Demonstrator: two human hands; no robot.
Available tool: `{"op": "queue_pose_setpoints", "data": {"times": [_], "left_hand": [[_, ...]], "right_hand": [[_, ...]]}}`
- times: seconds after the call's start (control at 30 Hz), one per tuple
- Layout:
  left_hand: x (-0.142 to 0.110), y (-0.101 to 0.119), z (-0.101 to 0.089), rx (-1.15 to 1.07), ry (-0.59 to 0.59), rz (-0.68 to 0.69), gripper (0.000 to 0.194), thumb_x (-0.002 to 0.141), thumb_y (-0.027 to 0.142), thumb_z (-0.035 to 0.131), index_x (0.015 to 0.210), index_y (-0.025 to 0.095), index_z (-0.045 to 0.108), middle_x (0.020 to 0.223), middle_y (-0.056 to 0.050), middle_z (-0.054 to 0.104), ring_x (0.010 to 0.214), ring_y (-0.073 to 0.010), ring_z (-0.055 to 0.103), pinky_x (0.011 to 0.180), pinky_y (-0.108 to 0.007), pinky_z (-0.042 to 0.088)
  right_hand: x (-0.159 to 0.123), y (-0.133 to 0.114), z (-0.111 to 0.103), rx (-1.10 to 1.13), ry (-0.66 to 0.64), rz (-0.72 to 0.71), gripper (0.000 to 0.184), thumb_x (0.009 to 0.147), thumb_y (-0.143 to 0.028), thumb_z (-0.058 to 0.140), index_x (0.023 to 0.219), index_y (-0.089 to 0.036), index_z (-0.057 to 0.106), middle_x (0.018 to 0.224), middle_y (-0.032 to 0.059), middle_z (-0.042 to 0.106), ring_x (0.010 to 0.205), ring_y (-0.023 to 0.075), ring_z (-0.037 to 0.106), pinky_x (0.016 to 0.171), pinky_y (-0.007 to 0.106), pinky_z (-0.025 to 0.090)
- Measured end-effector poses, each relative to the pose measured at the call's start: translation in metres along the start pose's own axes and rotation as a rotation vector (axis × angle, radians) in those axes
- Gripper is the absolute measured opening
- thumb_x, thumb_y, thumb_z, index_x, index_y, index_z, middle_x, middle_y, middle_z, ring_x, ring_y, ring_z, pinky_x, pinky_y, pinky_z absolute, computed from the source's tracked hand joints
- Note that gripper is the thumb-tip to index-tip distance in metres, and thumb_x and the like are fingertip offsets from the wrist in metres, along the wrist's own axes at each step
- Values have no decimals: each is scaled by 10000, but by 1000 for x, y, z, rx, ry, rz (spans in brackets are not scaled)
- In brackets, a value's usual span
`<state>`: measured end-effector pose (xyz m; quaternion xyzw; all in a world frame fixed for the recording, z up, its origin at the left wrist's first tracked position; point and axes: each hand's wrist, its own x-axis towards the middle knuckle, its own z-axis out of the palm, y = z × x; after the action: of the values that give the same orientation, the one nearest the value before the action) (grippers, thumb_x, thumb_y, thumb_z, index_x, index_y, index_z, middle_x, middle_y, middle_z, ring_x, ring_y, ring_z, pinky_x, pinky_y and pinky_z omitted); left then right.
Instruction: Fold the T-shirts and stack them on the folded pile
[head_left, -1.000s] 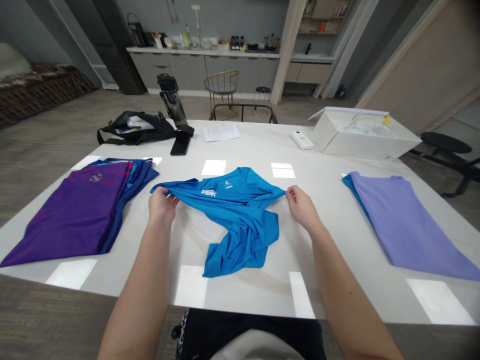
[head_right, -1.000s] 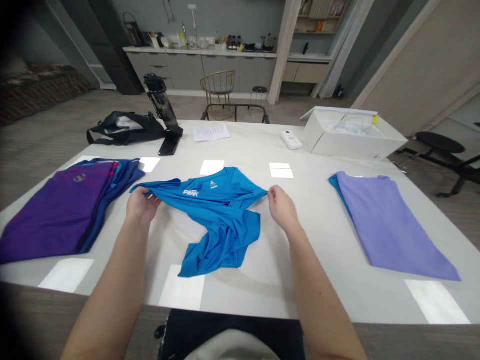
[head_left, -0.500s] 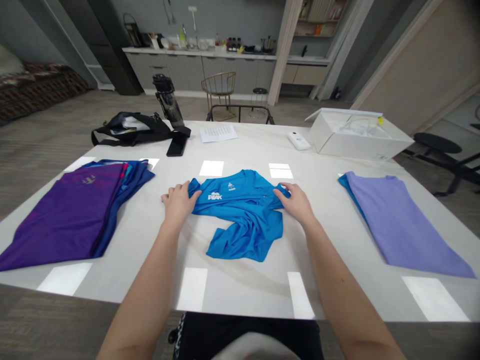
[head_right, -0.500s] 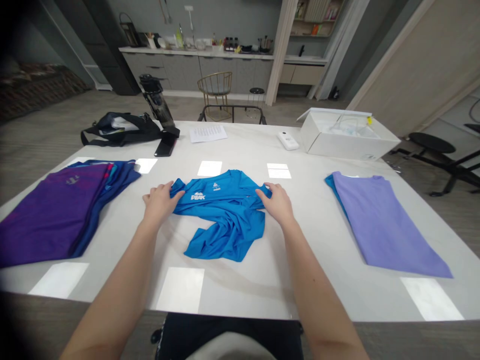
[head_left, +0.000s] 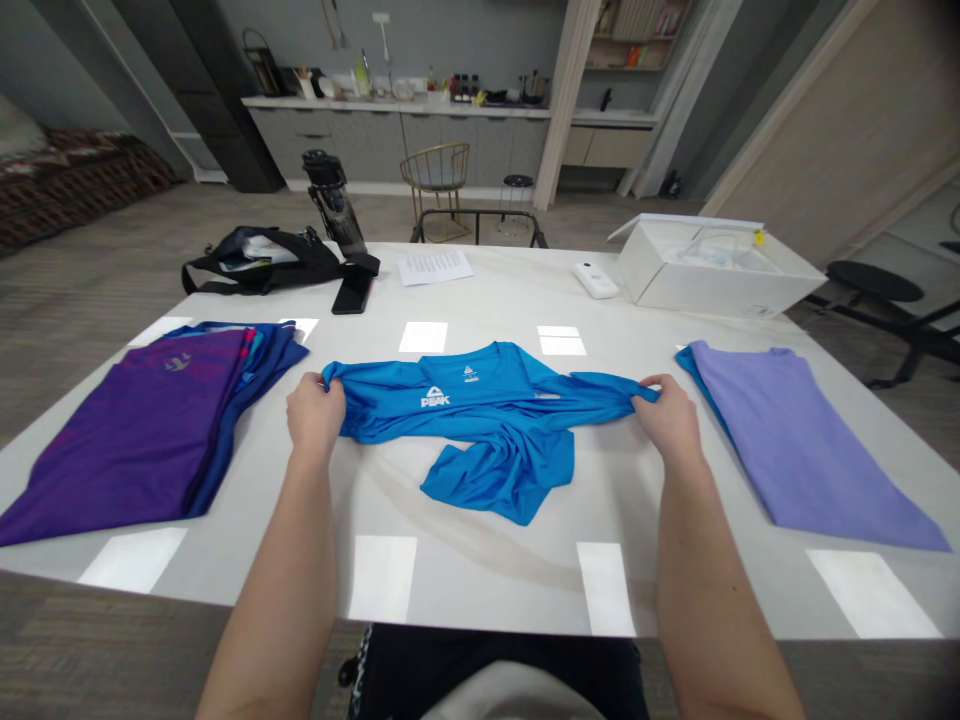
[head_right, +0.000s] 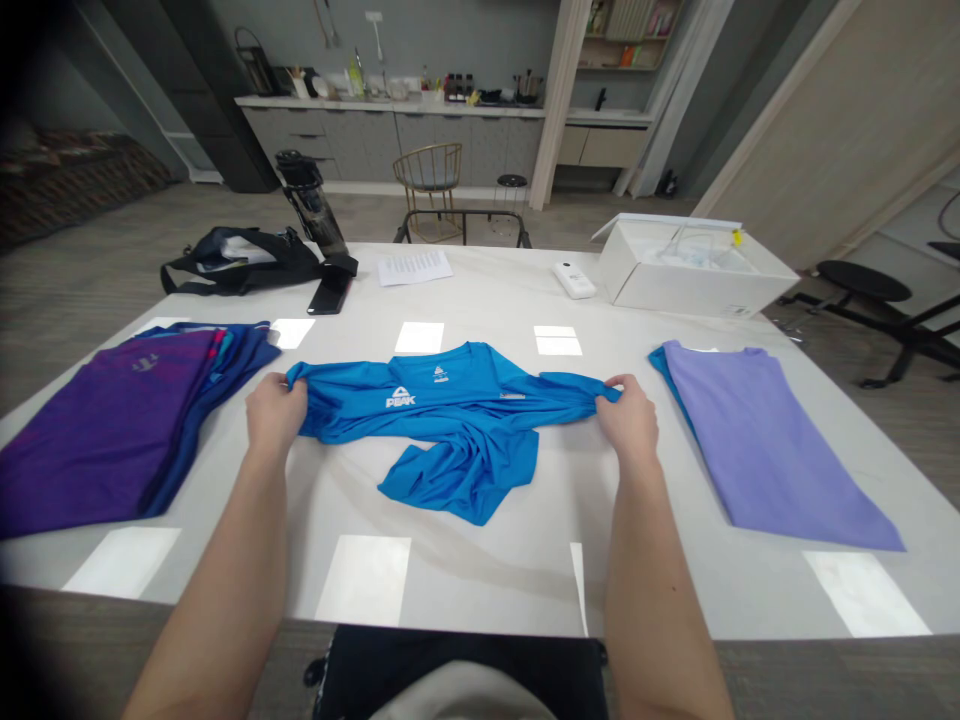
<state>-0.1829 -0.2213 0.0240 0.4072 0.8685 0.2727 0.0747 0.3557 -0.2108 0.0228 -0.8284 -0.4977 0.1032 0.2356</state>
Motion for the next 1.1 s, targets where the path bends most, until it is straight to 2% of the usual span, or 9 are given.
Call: {"op": "queue_pose_setpoints", "data": {"times": [0.13, 0.23, 0.3, 0.43, 0.57, 0.7, 0.8, 0.93, 1.1], "left_hand": [[-4, 0, 3, 37, 61, 76, 360, 804, 312, 623, 1144, 193, 635, 1136, -191, 641, 1118, -418, 606, 932, -563, 481], [-18, 17, 10, 75, 114, 292, 417, 860, 295, 568, 1264, 203, 615, 1266, -182, 596, 1225, -391, 551, 1012, -539, 434], [-29, 31, 16, 95, 18, 448, 356, 926, 327, 522, 1243, 229, 651, 1257, -157, 613, 1232, -358, 550, 1047, -506, 405], [-41, 50, 27, 134, -125, 623, 369, 998, 417, 474, 1271, 256, 661, 1287, -130, 632, 1237, -321, 547, 1081, -476, 359], [-42, 53, 34, 251, -238, 701, 508, 1006, 482, 466, 1469, 285, 536, 1370, -144, 602, 1263, -347, 527, 1041, -484, 374], [-36, 53, 31, 358, -331, 694, 467, 994, 423, 479, 1427, 280, 580, 1273, -149, 658, 1216, -352, 585, 1009, -471, 400], [-24, 66, 23, 366, -419, 638, 503, 966, 530, 498, 1385, 273, 602, 1248, -138, 696, 1196, -350, 629, 1012, -459, 420], [6, 98, 20, 380, -600, 422, 700, 867, 758, 495, 1288, 229, 675, 1255, -170, 717, 1143, -374, 670, 935, -432, 490], [36, 124, 40, 459, -663, 361, 490, 686, 622, 760, 934, 199, 763, 1011, -180, 776, 966, -360, 721, 823, -392, 535]], "right_hand": [[5, 15, -4, -166, -124, 54, 431, 720, -249, 641, 1148, -233, 687, 986, 137, 676, 854, 310, 641, 736, 417, 489], [1, -3, -1, -164, 12, -85, 407, 818, -321, 606, 1203, -218, 689, 1137, 165, 650, 1038, 347, 624, 847, 467, 499], [-4, -24, 5, -95, 42, -228, 381, 892, -372, 559, 1205, -204, 698, 1176, 157, 647, 1111, 337, 607, 928, 467, 490], [-14, -64, 27, -15, -146, -512, 409, 936, -384, 577, 1291, -208, 677, 1298, 126, 642, 1193, 300, 589, 1020, 405, 466], [-17, -84, 48, -94, -292, -570, 476, 936, -388, 622, 1385, -228, 632, 1334, 129, 625, 1184, 292, 605, 976, 370, 476], [4, -92, 50, -206, -363, -507, 296, 925, -388, 640, 1158, -234, 738, 1148, 104, 698, 1008, 257, 661, 819, 319, 486], [33, -100, 42, -261, -485, -444, 216, 825, -365, 757, 996, -234, 763, 991, 65, 735, 914, 235, 674, 738, 293, 475], [63, -114, 32, -246, -641, -404, 370, 688, -431, 871, 990, -245, 768, 954, 39, 748, 845, 220, 685, 678, 283, 481], [63, -132, 41, -300, -699, -448, 464, 586, -462, 925, 953, -232, 758, 918, 41, 750, 815, 229, 687, 619, 276, 472]]}}
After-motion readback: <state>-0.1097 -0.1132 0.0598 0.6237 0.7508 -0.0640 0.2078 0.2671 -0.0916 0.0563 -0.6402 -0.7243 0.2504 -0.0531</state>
